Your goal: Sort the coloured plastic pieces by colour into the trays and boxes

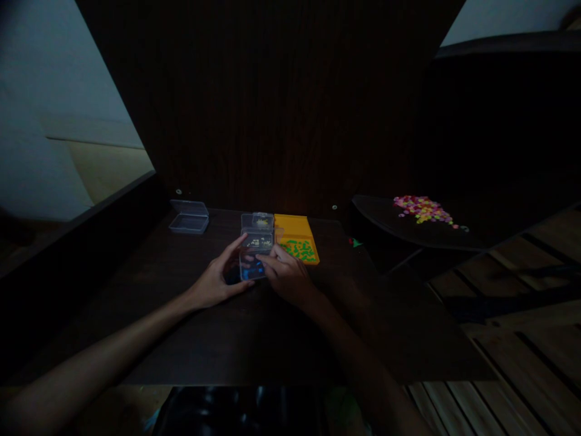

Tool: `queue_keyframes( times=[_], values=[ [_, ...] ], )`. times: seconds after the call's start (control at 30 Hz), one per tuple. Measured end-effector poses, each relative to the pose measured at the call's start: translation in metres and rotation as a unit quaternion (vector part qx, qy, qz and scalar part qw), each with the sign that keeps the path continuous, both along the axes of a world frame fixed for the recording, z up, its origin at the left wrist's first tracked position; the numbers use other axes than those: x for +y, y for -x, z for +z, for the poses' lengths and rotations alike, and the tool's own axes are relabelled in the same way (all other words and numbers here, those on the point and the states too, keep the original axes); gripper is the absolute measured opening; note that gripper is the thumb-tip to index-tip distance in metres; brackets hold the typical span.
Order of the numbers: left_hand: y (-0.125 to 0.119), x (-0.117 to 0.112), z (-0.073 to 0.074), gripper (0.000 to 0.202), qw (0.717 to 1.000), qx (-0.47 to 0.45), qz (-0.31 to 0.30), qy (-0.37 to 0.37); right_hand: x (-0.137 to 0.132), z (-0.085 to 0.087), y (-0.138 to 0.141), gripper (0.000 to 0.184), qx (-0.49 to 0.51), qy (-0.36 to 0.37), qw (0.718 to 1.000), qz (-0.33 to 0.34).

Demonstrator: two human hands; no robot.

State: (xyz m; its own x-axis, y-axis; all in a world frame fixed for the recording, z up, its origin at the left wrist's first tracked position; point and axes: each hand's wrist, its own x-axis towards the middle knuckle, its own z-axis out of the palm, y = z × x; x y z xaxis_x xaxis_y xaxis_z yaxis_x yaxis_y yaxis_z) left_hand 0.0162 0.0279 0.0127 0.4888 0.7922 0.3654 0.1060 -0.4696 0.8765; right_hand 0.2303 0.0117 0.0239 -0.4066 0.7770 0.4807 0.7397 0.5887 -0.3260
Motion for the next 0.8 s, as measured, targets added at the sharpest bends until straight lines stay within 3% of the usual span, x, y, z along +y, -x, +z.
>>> queue_keyframes(
  times=[0.17,0.37,0.53,0.8],
  values=[
    [0.004,0.007,0.000,0.095,0.999,-0.007,0.045,-0.020,-0.009,0.007,0.002,0.021,0.045,-0.016,0.999,0.015],
    [0.008,0.015,0.001,0.097,0.994,-0.020,0.101,-0.043,-0.015,-0.003,0.012,0.010,-0.035,0.048,0.997,0.058],
    [0.009,0.017,0.001,0.097,0.992,-0.021,0.110,-0.051,-0.015,-0.008,0.022,0.018,-0.131,0.095,0.986,0.040],
    [0.008,0.016,0.002,0.095,0.993,-0.026,0.105,-0.054,-0.016,-0.009,0.026,0.011,-0.155,0.119,0.981,0.001]
  ],
)
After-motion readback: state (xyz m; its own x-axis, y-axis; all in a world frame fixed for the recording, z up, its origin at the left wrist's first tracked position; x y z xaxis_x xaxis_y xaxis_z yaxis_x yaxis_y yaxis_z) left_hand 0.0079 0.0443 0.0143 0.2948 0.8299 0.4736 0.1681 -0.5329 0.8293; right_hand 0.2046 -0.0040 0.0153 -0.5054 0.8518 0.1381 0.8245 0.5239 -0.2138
